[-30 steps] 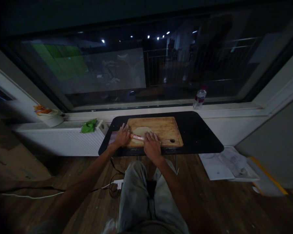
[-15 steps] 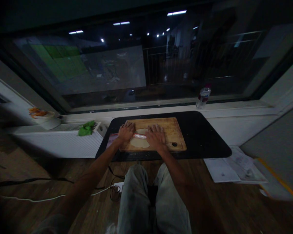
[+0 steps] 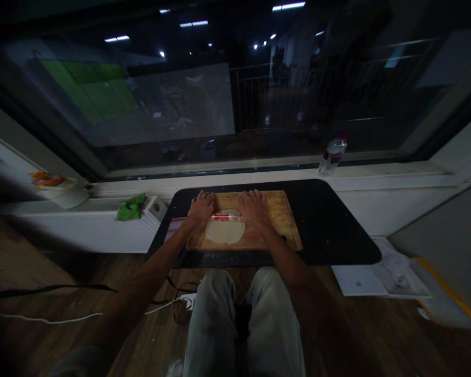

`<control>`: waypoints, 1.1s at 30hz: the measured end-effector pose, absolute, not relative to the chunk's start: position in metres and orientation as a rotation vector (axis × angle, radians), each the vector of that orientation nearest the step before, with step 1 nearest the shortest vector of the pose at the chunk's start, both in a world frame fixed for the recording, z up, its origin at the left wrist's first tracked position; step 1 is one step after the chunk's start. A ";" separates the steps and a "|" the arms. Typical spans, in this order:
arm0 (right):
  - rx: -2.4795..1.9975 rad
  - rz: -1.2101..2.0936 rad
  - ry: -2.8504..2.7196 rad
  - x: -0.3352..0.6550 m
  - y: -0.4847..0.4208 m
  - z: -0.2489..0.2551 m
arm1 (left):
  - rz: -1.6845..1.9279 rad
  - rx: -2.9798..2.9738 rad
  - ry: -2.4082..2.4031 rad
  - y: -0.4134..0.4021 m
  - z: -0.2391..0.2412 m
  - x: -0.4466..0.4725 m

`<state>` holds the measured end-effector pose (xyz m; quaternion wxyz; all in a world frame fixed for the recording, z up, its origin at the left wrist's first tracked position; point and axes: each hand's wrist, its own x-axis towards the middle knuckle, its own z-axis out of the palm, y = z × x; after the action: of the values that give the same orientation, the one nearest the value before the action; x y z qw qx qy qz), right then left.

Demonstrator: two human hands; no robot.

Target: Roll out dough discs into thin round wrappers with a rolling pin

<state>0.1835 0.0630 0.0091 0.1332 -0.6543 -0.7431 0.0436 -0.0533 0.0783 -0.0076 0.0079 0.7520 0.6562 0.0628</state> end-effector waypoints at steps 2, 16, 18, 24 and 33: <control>-1.875 0.073 -2.126 0.184 0.065 0.012 | 0.220 2.355 2.056 0.085 -0.010 -0.053; -1.897 0.117 -2.235 0.183 0.072 0.016 | 0.271 2.314 2.107 0.076 -0.023 -0.057; -1.917 0.149 -2.261 0.183 0.067 0.014 | 0.278 2.317 2.112 0.069 -0.023 -0.057; -1.935 0.208 -2.298 0.185 0.046 0.000 | 0.222 2.332 2.140 0.049 -0.022 -0.058; -1.852 0.043 -2.271 0.179 0.006 -0.003 | 0.144 2.345 2.123 0.023 -0.019 -0.062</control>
<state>0.1792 0.0063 -0.0034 0.1049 -0.6284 -0.7706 0.0145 -0.0619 0.0230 -0.0193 -0.0124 0.7405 0.6704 0.0455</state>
